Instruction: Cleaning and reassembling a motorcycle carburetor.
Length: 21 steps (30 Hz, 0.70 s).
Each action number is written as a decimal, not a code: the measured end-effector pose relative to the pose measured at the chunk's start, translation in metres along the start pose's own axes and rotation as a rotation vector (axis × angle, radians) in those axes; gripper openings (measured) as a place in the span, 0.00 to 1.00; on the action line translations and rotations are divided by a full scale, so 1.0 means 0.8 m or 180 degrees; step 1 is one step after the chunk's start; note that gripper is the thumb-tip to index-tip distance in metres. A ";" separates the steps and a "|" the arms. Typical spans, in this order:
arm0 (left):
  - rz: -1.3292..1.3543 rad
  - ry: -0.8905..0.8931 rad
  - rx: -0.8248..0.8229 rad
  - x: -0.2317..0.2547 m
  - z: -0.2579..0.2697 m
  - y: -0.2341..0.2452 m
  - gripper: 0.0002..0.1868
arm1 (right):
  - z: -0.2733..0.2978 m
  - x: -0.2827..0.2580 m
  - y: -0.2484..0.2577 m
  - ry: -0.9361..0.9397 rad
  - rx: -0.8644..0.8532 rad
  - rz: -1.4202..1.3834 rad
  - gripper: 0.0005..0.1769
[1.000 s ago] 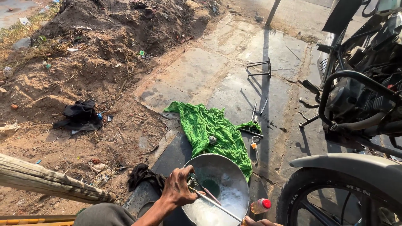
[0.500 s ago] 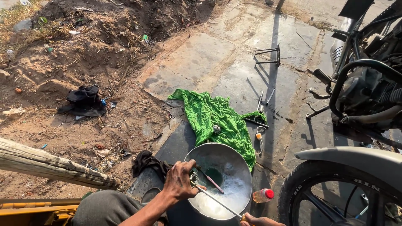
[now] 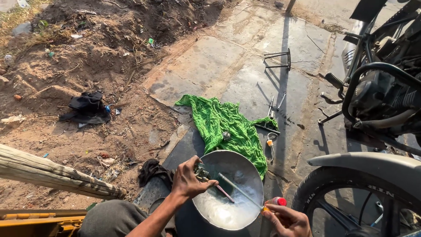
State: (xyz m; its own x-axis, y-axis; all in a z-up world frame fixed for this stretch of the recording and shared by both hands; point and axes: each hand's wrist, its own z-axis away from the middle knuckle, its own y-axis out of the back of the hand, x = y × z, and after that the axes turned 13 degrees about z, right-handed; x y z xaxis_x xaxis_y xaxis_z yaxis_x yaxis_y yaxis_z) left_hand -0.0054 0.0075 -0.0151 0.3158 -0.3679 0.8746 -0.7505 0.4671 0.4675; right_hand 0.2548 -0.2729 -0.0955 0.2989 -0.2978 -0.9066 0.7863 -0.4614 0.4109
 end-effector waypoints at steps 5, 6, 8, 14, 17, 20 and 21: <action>0.0438 0.0485 0.0270 0.020 -0.010 0.009 0.38 | -0.005 0.004 -0.015 -0.0836 -0.1066 0.1272 0.19; 0.0566 0.0454 0.0356 0.021 -0.010 0.008 0.39 | -0.002 0.018 -0.025 -0.0703 -0.1731 0.1482 0.22; 0.0676 0.0402 0.0325 0.019 -0.012 0.002 0.39 | 0.013 0.061 -0.057 -0.0778 -0.2206 0.2087 0.25; 0.0767 0.0606 0.0396 0.010 -0.014 -0.014 0.38 | 0.058 0.216 -0.102 -0.0482 -0.2535 0.2411 0.30; 0.0965 0.0726 0.0539 0.020 -0.013 -0.011 0.36 | 0.024 0.155 -0.093 -0.0075 -0.2187 0.2919 0.32; 0.1208 0.0831 0.0650 0.042 -0.015 -0.003 0.34 | -0.063 0.075 -0.092 0.0149 -0.2082 0.3008 0.28; 0.1309 0.0932 0.0660 0.050 -0.016 0.001 0.33 | -0.096 0.051 -0.096 0.0004 -0.2242 0.2683 0.24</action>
State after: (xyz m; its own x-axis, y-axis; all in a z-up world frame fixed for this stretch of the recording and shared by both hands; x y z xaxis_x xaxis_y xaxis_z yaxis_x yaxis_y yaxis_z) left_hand 0.0139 0.0032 0.0223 0.0982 0.0647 0.9931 -0.9357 0.3459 0.0699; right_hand 0.2477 -0.1855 -0.1716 0.8855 -0.2925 -0.3609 0.4618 0.4705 0.7519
